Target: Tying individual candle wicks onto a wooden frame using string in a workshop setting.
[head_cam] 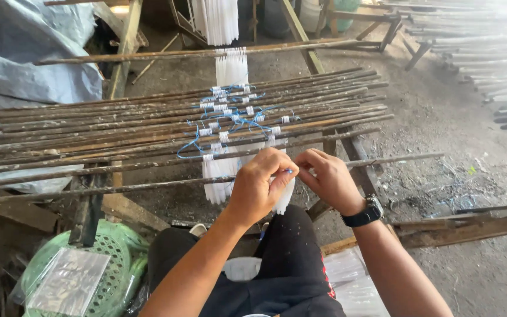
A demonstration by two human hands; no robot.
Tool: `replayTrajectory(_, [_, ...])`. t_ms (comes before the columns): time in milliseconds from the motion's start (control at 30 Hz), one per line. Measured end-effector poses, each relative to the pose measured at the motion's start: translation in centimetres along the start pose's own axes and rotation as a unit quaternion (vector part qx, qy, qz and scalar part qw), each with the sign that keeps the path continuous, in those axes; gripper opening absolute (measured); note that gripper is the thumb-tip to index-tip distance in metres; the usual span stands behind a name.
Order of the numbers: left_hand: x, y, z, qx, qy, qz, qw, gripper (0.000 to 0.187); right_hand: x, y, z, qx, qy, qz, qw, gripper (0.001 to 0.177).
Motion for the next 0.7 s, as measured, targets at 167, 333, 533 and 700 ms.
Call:
replayTrajectory(167, [0.1, 0.0, -1.1, -0.012, 0.034, -0.001, 0.999, 0.003, -2.8, 0.3, -0.7, 0.014, 0.043, 0.004, 0.999, 0.014])
replayTrajectory(333, [0.7, -1.0, -1.9, -0.024, 0.054, -0.010, 0.998, 0.002, -3.7, 0.0, -1.2, 0.044, 0.013, 0.007, 0.999, 0.018])
replayTrajectory(533, [2.8, -1.8, -2.0, -0.042, 0.022, 0.014, 0.999, 0.004, -4.3, 0.3, -1.1, 0.035, -0.091, -0.016, 0.995, 0.011])
replayTrajectory(700, [4.1, -1.0, -2.4, -0.052, 0.028, 0.066, 0.996, 0.006, -3.9, 0.3, -1.3, 0.047, -0.391, -0.117, 0.912, 0.012])
Point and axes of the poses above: each hand's wrist, its own y-axis away from the middle knuckle, its own z-axis out of the back of the hand, x = y × z, the point moved 4 cm from there along -y, towards the middle knuckle, and after that the axes turned 12 degrees about -y, right-handed, at the moved point
